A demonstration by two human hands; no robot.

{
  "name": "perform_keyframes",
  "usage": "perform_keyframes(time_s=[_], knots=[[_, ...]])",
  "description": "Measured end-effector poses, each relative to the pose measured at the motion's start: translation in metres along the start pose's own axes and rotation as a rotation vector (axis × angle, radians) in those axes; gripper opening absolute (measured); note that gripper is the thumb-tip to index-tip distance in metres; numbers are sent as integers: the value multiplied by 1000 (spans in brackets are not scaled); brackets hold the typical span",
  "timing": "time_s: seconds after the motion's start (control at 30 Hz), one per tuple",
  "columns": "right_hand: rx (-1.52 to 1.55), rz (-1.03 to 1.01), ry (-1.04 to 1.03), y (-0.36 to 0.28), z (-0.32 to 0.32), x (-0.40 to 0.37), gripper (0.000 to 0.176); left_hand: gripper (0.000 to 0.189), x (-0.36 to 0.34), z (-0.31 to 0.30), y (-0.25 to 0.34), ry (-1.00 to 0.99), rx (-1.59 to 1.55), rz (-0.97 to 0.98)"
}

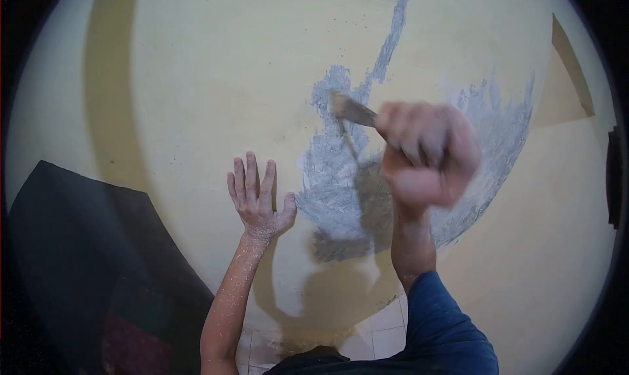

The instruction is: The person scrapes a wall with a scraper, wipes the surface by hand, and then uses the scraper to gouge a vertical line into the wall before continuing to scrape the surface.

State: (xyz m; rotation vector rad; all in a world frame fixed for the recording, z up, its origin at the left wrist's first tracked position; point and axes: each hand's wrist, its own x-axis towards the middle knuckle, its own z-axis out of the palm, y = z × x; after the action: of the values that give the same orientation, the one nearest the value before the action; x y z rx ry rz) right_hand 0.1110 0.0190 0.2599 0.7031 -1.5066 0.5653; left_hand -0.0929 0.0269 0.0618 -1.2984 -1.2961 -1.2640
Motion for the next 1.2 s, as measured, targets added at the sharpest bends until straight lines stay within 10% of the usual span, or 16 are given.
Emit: perform_keyframes(time_s=[0.53,0.7,1.2], knots=[[224,18,-19,-21,-1,2,38,69,1,-1,-1,-4,6,-1],[-284,-43,18,-2,-2,-8,36,68,-1,0,-2,-3,2,-3],[301,33,-74,-16,0,1,37,68,0,0,-3,-5,28,-1]])
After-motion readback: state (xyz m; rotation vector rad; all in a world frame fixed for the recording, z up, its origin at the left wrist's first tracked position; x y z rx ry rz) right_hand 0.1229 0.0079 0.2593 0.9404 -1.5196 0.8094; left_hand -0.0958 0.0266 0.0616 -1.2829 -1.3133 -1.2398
